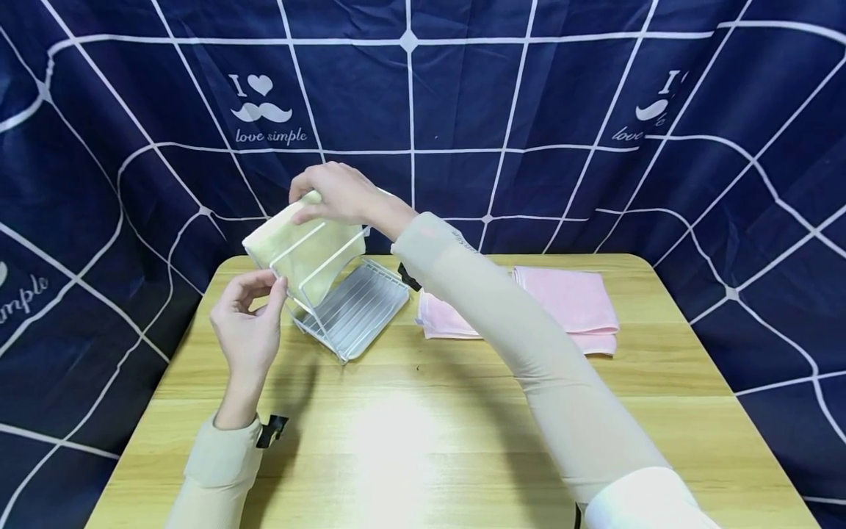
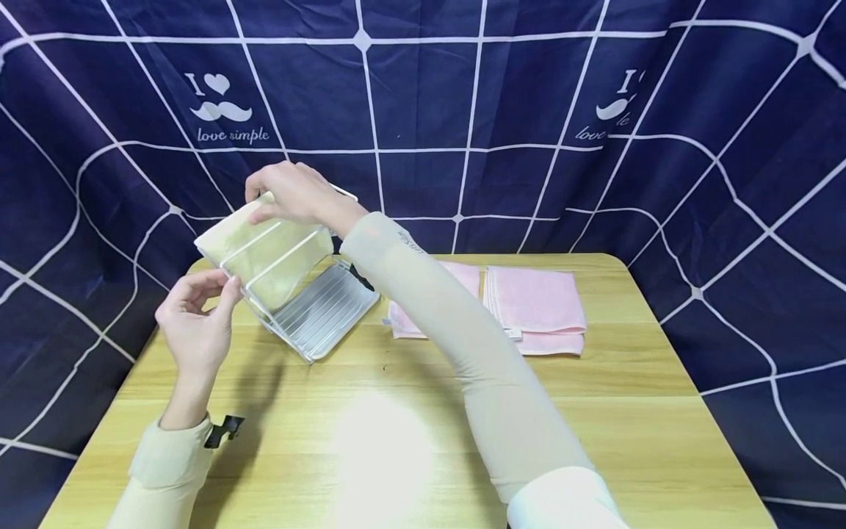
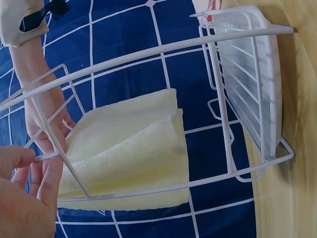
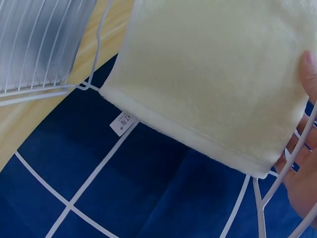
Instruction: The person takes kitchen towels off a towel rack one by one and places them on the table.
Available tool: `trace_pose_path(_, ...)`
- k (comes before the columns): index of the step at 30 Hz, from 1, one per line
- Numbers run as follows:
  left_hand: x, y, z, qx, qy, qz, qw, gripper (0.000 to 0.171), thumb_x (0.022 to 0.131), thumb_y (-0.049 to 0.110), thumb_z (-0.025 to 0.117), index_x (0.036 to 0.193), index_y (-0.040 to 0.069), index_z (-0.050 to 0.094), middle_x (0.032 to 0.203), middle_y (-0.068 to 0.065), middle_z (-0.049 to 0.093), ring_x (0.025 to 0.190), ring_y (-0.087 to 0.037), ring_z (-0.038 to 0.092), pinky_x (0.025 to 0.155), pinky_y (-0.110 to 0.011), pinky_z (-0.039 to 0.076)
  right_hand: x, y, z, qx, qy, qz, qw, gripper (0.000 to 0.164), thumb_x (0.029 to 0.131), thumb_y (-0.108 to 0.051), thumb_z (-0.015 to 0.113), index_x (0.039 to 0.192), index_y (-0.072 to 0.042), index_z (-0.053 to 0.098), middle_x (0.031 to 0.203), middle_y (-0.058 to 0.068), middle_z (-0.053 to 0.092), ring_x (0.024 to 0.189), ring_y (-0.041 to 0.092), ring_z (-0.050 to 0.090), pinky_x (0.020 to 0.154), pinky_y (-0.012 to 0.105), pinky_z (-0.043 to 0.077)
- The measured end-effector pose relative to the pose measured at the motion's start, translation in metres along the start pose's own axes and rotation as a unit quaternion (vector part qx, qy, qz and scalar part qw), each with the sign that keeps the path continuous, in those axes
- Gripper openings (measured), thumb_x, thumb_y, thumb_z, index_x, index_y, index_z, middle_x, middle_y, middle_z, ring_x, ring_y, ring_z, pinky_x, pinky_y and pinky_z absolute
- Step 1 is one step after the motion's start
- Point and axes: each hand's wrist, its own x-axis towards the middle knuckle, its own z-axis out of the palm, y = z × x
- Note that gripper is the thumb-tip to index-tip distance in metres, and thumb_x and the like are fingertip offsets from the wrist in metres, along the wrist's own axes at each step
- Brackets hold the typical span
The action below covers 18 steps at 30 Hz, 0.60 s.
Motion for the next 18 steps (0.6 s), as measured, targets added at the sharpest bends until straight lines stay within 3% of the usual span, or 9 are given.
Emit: trace_pose_path(18,0.0005,-0.0008,-0.0007,-0.003,-0.002,-0.004,1.0000,0.018,0.091,0.000,0.078,0.102,-0.013,0.072,0.084,0.021,0.069,0.077,0.006,0.069,0.061,-0.006,0.055,-0.0037,-0.0027,0.0017,-0.020,0.036,-0.008,0.999,0.030,0.094,-0.053,0.070,0.104,-0.026,0.072,0.112,-0.012,0.071,0.104,0.008,0.060,0.094,0.030,0.051)
